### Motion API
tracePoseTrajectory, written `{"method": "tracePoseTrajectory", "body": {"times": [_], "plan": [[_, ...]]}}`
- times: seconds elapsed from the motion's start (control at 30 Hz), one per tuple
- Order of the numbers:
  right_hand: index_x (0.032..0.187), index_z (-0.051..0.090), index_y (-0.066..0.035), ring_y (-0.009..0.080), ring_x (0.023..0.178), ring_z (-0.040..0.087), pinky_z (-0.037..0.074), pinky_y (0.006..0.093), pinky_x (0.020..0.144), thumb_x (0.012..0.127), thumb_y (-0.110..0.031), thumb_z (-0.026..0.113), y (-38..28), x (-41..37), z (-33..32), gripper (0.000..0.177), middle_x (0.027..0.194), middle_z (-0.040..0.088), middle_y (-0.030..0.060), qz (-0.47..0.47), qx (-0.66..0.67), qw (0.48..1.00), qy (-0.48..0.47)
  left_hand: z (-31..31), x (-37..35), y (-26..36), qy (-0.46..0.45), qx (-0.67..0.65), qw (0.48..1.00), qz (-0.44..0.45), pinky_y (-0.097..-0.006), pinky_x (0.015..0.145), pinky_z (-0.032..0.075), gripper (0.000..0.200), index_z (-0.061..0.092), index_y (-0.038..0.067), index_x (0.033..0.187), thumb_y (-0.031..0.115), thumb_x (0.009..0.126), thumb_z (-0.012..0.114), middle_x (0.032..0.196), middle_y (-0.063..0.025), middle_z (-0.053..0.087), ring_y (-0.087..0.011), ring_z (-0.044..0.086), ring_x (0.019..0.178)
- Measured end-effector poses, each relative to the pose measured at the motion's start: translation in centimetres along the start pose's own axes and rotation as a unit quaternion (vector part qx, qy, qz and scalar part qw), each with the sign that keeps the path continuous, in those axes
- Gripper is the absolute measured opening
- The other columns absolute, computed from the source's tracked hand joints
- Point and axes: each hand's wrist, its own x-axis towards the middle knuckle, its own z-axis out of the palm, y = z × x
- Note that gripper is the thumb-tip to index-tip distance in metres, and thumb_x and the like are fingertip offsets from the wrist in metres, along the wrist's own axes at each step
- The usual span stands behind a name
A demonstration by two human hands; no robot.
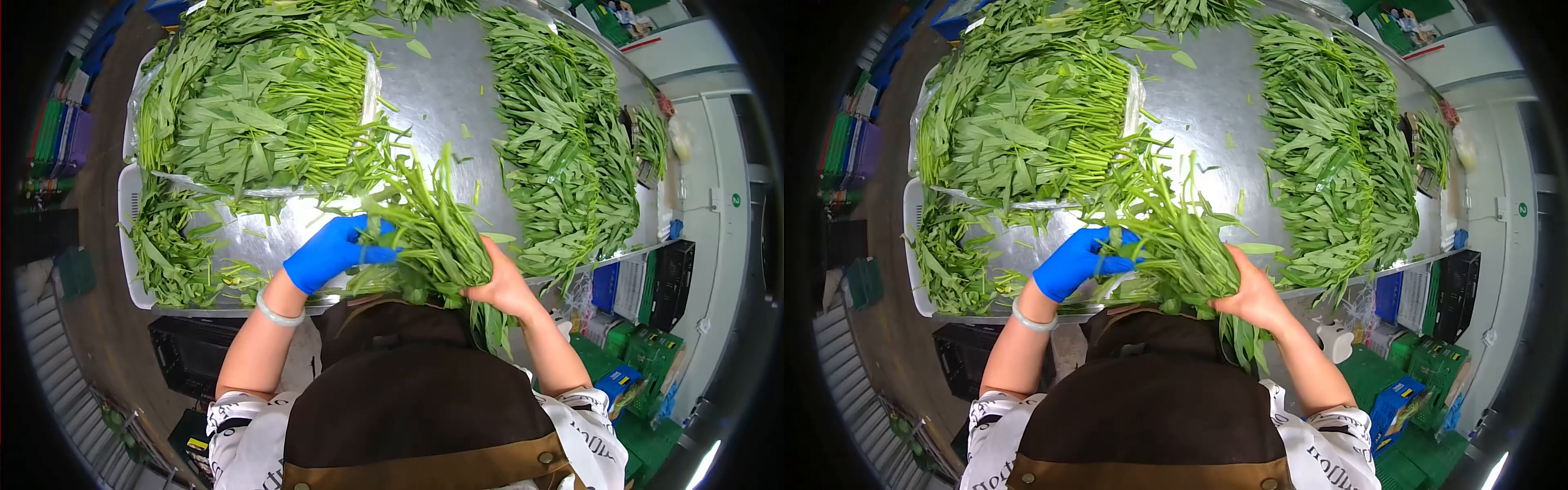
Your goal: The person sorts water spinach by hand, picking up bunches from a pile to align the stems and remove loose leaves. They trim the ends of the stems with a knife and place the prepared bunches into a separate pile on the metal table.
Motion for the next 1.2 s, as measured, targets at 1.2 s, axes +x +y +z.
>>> {"method": "tracePoseTrajectory", "body": {"times": [1.2], "plan": [[0.138,0.040,-0.010,0.0403,0.095,0.062,0.053,0.0441,0.078,0.061,-0.004,0.076,-1.0,-1.7,0.8,0.085,0.110,0.063,0.0203,-0.183,-0.272,0.945,0.009,-0.9,1.6,-2.3,0.094,0.174,0.976,0.092,-0.0299,0.085,0.051,0.036,0.061,0.000,0.112,0.012,0.080,0.072,0.107,-0.0068,0.065,-0.0152,0.062,0.094]]}}
